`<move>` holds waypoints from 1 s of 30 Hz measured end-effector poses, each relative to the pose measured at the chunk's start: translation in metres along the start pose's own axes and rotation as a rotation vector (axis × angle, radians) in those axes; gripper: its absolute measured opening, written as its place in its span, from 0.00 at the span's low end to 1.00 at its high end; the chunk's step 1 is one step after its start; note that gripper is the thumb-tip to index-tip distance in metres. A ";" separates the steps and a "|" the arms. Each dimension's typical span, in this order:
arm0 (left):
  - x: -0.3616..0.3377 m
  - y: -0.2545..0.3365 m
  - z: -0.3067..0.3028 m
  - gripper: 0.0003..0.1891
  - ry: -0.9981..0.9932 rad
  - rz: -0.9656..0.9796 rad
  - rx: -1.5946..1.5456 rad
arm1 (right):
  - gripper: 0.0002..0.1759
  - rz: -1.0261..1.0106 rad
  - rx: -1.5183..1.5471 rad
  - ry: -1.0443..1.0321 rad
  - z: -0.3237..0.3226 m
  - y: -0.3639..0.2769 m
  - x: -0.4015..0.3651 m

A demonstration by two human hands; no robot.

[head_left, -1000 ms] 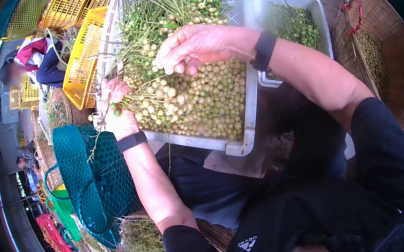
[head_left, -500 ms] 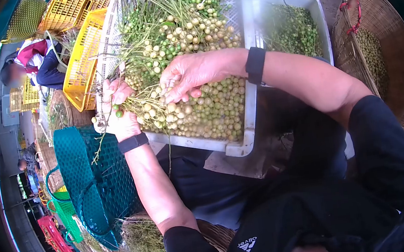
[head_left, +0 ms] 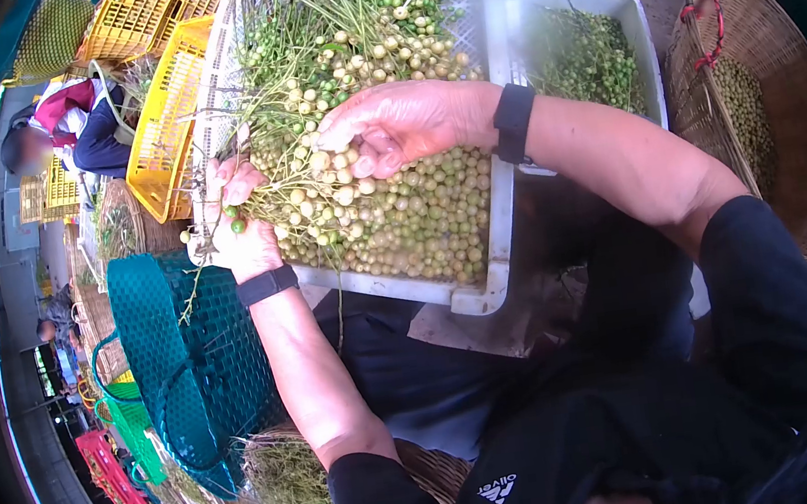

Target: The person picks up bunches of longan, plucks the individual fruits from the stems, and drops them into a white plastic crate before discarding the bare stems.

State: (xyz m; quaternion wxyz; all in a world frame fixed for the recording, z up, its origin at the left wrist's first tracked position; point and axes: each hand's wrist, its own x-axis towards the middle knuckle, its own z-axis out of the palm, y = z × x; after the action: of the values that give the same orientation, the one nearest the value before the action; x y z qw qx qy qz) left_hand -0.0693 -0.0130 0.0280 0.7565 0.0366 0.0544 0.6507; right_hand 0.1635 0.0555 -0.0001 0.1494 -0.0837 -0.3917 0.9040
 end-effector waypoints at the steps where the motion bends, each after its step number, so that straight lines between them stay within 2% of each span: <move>1: 0.000 0.000 0.000 0.10 0.001 0.001 0.000 | 0.09 0.002 0.093 -0.019 -0.007 0.004 0.003; 2: -0.001 0.001 0.000 0.10 -0.010 0.003 -0.004 | 0.10 0.004 0.185 -0.037 -0.009 0.004 0.004; 5: -0.003 0.002 0.001 0.10 -0.022 -0.001 -0.018 | 0.10 0.050 0.153 -0.034 -0.016 -0.008 0.001; 6: -0.003 0.002 0.002 0.10 -0.020 -0.009 -0.027 | 0.10 0.089 0.120 0.103 -0.012 -0.012 -0.005; 7: -0.004 0.001 0.003 0.10 -0.021 -0.009 -0.028 | 0.10 0.090 0.119 0.104 -0.011 -0.011 -0.006; 9: -0.005 -0.003 0.006 0.11 0.011 0.054 0.020 | 0.13 0.125 -0.103 0.101 -0.007 -0.011 -0.006; 10: -0.005 -0.002 0.006 0.11 0.010 0.056 0.020 | 0.13 0.125 -0.105 0.100 -0.004 -0.010 -0.007; 12: -0.005 0.000 0.007 0.10 0.037 0.028 -0.033 | 0.15 0.132 -0.396 0.037 0.007 -0.008 -0.008; 13: -0.006 0.000 0.006 0.10 0.037 0.030 -0.034 | 0.15 0.134 -0.396 0.035 0.010 -0.006 -0.007; 16: -0.006 -0.003 0.006 0.10 0.062 0.047 -0.044 | 0.14 0.045 -0.680 0.084 0.017 0.000 -0.004; 23: -0.008 0.002 0.006 0.10 0.027 0.002 -0.122 | 0.11 -0.030 -0.495 0.015 -0.008 -0.027 -0.011; 24: -0.008 0.002 0.006 0.10 0.042 0.024 -0.132 | 0.12 -0.003 -0.388 -0.036 -0.014 -0.031 -0.011; 28: -0.007 0.001 0.002 0.09 0.024 0.080 -0.058 | 0.13 0.041 -0.494 0.074 -0.005 -0.021 -0.014; 30: -0.004 0.003 0.000 0.09 0.013 0.075 -0.042 | 0.16 0.053 -0.658 0.084 0.010 -0.014 -0.010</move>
State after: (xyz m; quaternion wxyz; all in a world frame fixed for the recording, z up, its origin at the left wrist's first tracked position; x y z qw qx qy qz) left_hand -0.0725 -0.0164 0.0286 0.7319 0.0188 0.0444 0.6797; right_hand 0.1734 0.0543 0.0169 0.1069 -0.1749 -0.6537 0.7285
